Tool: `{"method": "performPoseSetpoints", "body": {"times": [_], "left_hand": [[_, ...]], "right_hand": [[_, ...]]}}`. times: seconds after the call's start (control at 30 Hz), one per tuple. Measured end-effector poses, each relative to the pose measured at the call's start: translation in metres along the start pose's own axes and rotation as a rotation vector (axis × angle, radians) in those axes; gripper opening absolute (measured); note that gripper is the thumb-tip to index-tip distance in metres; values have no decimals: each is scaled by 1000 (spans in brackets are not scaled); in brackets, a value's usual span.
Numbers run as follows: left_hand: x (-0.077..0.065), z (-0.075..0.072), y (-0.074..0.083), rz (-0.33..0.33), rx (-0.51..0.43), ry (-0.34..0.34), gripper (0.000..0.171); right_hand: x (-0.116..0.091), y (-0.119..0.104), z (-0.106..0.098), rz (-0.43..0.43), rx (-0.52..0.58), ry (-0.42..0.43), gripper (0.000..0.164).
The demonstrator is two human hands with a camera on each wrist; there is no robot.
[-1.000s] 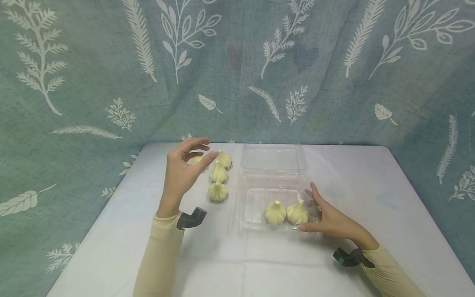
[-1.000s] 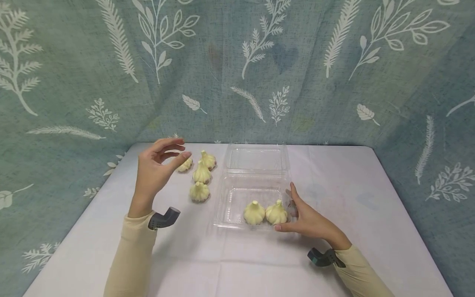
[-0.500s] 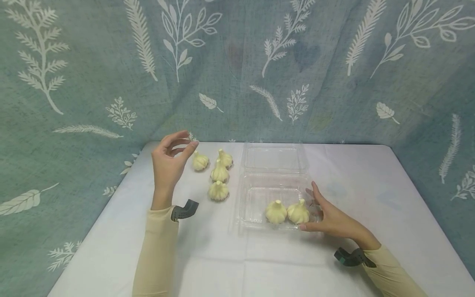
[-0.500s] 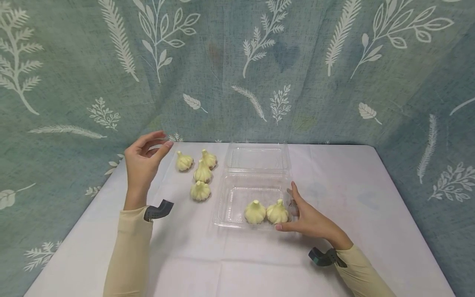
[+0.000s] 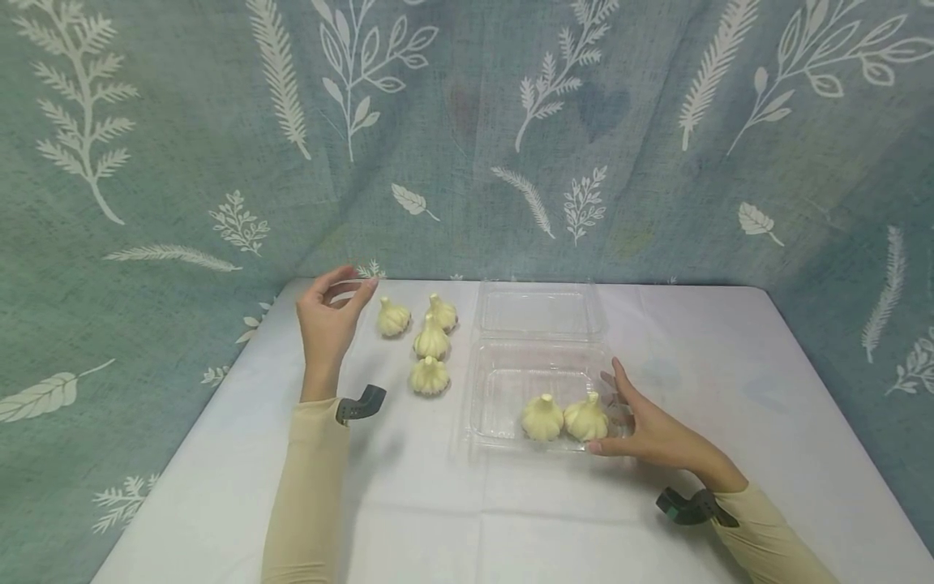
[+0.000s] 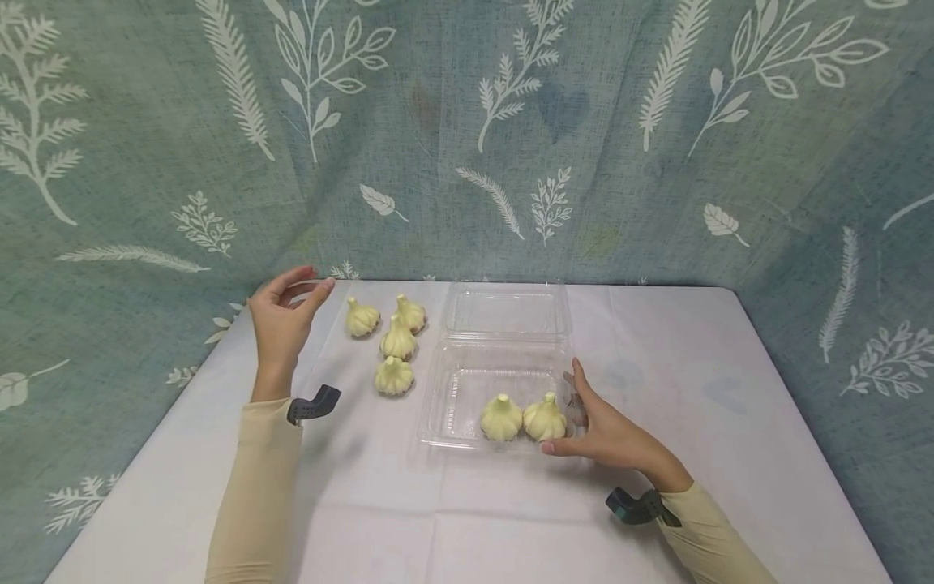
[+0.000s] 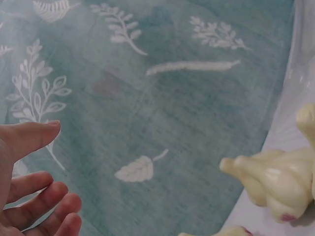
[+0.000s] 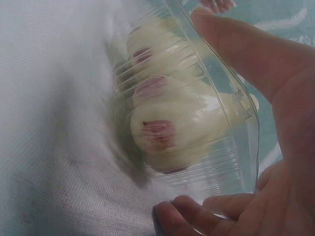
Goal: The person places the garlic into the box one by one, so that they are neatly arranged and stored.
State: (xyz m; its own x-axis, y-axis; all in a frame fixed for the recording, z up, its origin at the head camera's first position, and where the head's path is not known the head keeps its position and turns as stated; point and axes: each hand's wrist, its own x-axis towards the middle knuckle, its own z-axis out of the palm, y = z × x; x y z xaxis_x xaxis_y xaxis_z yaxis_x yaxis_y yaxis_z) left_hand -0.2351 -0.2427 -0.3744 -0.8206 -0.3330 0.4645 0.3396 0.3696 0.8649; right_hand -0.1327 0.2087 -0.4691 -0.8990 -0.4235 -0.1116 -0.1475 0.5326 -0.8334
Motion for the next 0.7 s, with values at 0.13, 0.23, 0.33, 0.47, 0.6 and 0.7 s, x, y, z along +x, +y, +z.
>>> {"method": "performPoseSetpoints", "body": {"times": [0.13, 0.23, 0.33, 0.47, 0.6, 0.7], "left_hand": [[3, 0, -12, -46, 38, 6, 52], [5, 0, -21, -68, 44, 11, 53], [7, 0, -30, -90, 56, 14, 56], [9, 2, -42, -111, 93, 14, 59], [10, 3, -54, -117, 114, 15, 60], [11, 3, -61, -129, 125, 14, 60]], "right_hand": [[1, 0, 0, 3, 1, -1, 139], [1, 1, 0, 5, -1, -2, 139], [1, 2, -1, 2, -2, -2, 139], [2, 3, -2, -2, -4, -2, 139], [3, 4, -2, 1, -11, 0, 139], [3, 4, -3, 3, -15, 0, 139]]}}
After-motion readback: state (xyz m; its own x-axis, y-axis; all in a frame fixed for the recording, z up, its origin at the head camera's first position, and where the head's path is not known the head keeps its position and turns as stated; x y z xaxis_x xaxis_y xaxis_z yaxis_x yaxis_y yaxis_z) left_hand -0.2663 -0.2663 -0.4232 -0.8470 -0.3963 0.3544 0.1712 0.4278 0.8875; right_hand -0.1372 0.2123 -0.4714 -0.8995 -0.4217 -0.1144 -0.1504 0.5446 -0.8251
